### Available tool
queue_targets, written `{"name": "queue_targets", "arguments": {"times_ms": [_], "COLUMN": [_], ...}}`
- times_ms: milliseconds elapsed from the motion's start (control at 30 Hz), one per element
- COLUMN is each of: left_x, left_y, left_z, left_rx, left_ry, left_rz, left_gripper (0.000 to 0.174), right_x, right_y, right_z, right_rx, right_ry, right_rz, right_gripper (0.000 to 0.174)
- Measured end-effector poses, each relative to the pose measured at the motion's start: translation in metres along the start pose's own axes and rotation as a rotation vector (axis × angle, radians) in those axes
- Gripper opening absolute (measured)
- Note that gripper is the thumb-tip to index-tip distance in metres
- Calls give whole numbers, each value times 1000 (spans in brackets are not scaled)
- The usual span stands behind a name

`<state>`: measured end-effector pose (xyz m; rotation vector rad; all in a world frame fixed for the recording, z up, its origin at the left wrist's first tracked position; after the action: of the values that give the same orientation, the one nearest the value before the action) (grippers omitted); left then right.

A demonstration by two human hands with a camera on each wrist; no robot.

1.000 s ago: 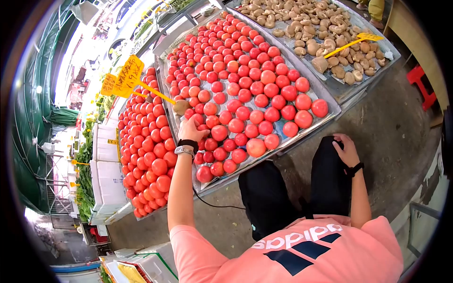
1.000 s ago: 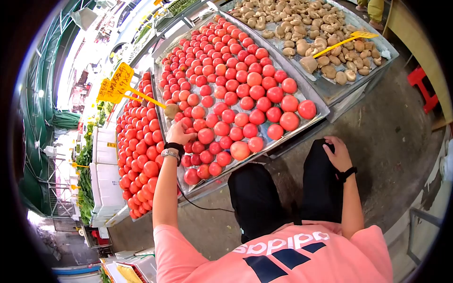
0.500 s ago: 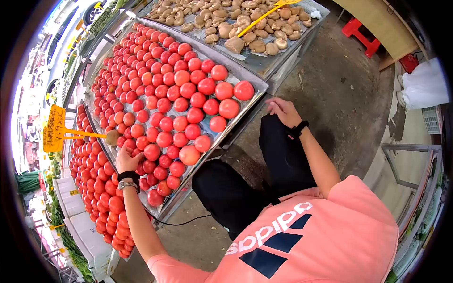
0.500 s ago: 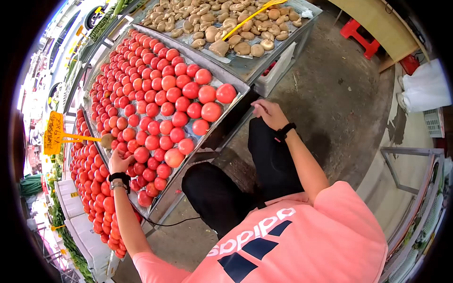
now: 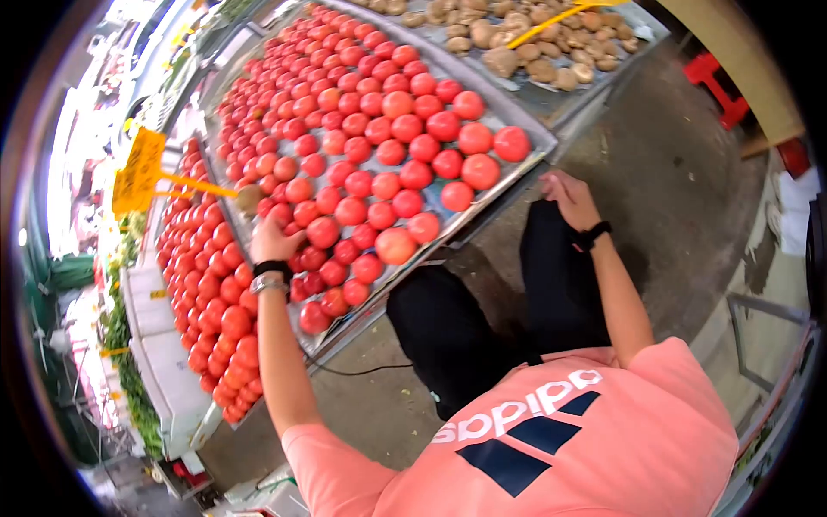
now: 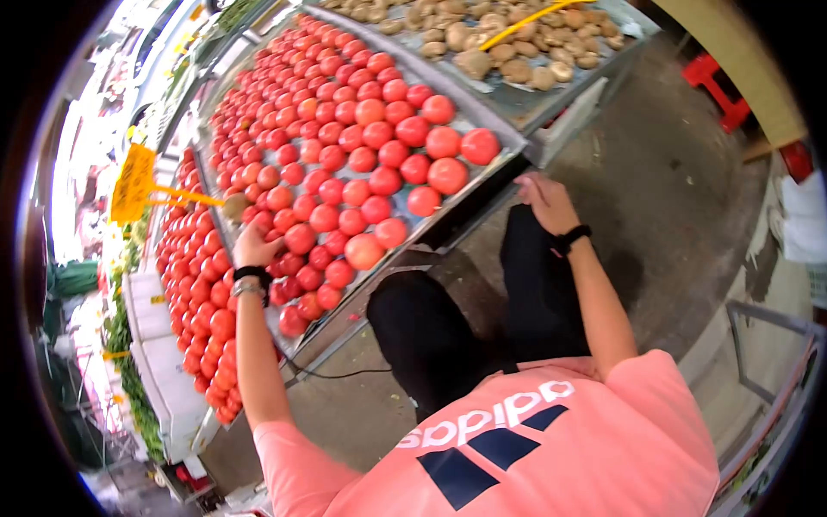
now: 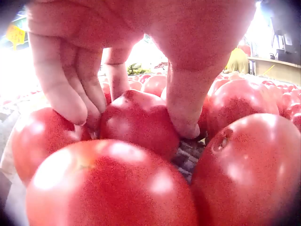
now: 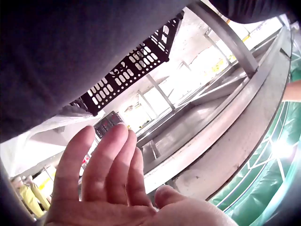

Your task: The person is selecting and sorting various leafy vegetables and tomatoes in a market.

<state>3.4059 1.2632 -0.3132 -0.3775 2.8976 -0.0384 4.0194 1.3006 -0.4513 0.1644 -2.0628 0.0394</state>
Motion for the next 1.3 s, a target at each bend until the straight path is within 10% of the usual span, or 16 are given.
{"name": "queue_targets", "arguments": {"times_ms": [367,867,1000,1300], "left_x": [-21,7,-35,37], "left_y": [-12,13,-2,15], "left_z": [-5,11,-16,-1], "left_rx": [24,97,77,-22], "left_ry": [113,-587,-260,-561], "left_rz": [-65,80,7,62], "left_gripper": [53,45,39,28], "right_x": [9,5,4,-7], "right_y": [-7,-13,-13,-13], "right_z": [-10,-19,-14,-13], "right_rx": [55,57,68,89], "right_ry": [-72,-57,-81,-28], "right_rz": [-40,27,-1,22], "right_gripper": [30,30,30,30]}}
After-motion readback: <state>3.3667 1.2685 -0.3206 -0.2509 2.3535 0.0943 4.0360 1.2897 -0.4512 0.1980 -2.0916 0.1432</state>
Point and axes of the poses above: each hand's wrist, its own y-axis towards the middle knuckle, its own z-axis out of the palm, x = y × z, the point moved 5 cm from there along y, towards the middle knuckle, and after that the axes turned 8 degrees about -y, right-handed, at the moved point
